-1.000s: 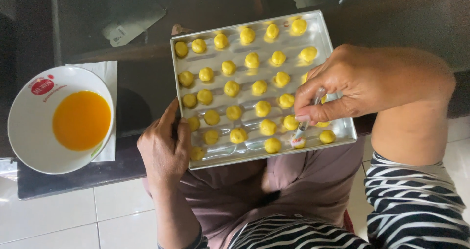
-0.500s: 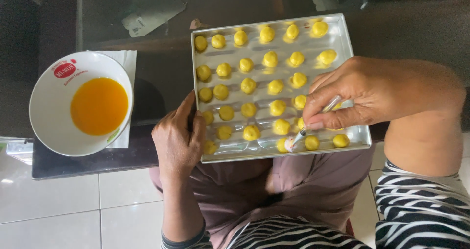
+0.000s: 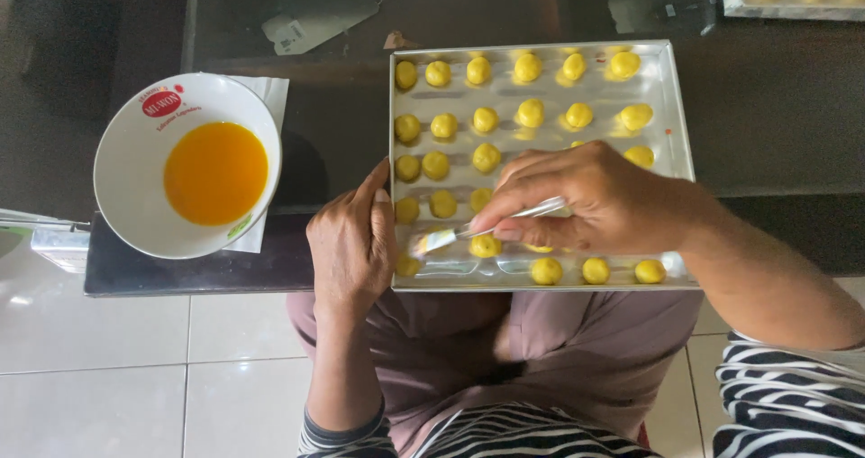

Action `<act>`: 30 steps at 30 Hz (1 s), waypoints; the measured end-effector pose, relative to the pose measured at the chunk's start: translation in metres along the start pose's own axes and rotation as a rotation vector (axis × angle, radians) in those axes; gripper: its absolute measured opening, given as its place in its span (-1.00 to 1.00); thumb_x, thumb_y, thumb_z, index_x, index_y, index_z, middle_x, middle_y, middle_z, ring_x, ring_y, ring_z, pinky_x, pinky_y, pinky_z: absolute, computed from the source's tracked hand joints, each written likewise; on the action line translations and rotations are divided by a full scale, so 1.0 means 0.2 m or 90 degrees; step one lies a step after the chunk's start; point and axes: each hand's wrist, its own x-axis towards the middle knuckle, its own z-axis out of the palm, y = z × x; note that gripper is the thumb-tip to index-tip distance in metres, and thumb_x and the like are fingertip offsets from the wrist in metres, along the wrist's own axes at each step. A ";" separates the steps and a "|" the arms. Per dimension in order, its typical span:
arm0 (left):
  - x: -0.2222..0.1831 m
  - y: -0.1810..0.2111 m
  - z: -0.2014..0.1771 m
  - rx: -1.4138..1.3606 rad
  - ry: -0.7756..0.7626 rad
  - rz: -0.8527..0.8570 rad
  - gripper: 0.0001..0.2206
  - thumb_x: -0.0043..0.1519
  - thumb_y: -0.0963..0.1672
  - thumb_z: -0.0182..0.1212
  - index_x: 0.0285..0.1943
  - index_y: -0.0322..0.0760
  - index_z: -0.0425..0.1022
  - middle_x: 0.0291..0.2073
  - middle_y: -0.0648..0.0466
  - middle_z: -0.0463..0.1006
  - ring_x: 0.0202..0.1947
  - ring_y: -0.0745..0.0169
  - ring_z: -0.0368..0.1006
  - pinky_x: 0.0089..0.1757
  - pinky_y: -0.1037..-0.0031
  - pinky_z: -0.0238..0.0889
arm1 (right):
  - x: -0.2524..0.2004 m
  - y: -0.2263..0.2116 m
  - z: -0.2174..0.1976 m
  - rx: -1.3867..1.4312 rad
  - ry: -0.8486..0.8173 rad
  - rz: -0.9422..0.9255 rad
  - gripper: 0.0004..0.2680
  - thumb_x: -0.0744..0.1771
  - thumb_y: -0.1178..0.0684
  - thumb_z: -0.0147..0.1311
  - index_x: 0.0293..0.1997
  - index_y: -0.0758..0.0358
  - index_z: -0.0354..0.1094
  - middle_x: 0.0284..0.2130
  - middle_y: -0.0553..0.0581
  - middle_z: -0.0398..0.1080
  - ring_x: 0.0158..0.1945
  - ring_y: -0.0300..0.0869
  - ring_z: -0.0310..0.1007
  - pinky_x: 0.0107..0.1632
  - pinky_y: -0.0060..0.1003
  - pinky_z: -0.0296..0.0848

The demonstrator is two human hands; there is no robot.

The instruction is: Applying glaze to small round pastries on a baking tray using a brush.

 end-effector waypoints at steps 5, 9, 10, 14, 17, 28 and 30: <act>0.00 0.00 0.01 0.022 0.003 0.000 -0.66 0.22 -0.21 -0.06 0.11 -0.49 0.50 -0.51 -0.15 0.54 -0.61 -0.02 0.40 -0.42 0.32 0.25 | 0.04 0.00 0.05 0.032 -0.052 0.013 -0.87 0.29 0.12 0.13 -0.12 0.23 0.50 -0.30 0.05 0.58 -0.33 -0.27 0.56 -0.25 -0.43 0.55; 0.00 0.00 0.01 0.034 0.009 -0.011 -0.67 0.21 -0.21 -0.04 0.10 -0.48 0.52 -0.53 -0.13 0.54 -0.63 0.01 0.39 -0.44 0.34 0.24 | 0.04 0.01 0.06 0.035 -0.039 0.018 -0.87 0.29 0.11 0.13 -0.13 0.23 0.50 -0.29 0.07 0.58 -0.33 -0.27 0.57 -0.28 -0.45 0.53; 0.00 0.00 0.01 0.034 0.009 -0.010 -0.67 0.21 -0.21 -0.04 0.10 -0.48 0.52 -0.53 -0.13 0.54 -0.63 0.01 0.39 -0.44 0.34 0.24 | 0.03 0.01 0.05 0.034 -0.039 0.017 -0.87 0.29 0.11 0.13 -0.13 0.23 0.50 -0.29 0.07 0.58 -0.33 -0.27 0.57 -0.28 -0.45 0.53; 0.00 -0.01 0.01 0.034 0.009 -0.013 -0.64 0.15 -0.21 -0.01 0.10 -0.48 0.52 -0.51 -0.13 0.55 -0.63 0.02 0.40 -0.44 0.34 0.26 | 0.02 0.01 0.04 0.012 -0.001 0.026 -0.87 0.29 0.10 0.13 -0.15 0.26 0.49 -0.35 0.05 0.56 -0.42 -0.29 0.50 -0.35 -0.45 0.47; 0.00 0.00 0.01 0.039 0.001 -0.021 -0.62 0.13 -0.21 0.02 0.12 -0.49 0.51 -0.50 -0.14 0.57 -0.63 0.05 0.42 -0.44 0.36 0.28 | 0.02 0.01 0.03 -0.038 0.014 0.043 -0.86 0.29 0.10 0.12 -0.14 0.26 0.49 -0.35 0.04 0.55 -0.41 -0.28 0.48 -0.33 -0.40 0.44; 0.00 0.02 0.00 0.027 0.010 -0.016 -0.65 0.13 -0.20 0.08 0.08 -0.47 0.52 -0.54 -0.11 0.55 -0.63 0.01 0.41 -0.46 0.33 0.25 | -0.02 0.04 -0.02 -0.034 -0.001 -0.030 -0.84 0.30 0.04 0.09 -0.17 0.30 0.47 -0.37 0.05 0.53 -0.34 -0.25 0.51 -0.29 -0.39 0.47; 0.00 0.03 0.00 0.025 0.014 -0.021 -0.64 0.11 -0.21 0.08 0.10 -0.45 0.52 -0.55 -0.11 0.54 -0.65 0.04 0.39 -0.48 0.36 0.24 | -0.02 0.02 -0.03 -0.039 -0.017 -0.048 -0.84 0.32 0.02 0.03 -0.20 0.28 0.46 -0.37 0.04 0.56 -0.39 -0.25 0.46 -0.30 -0.36 0.43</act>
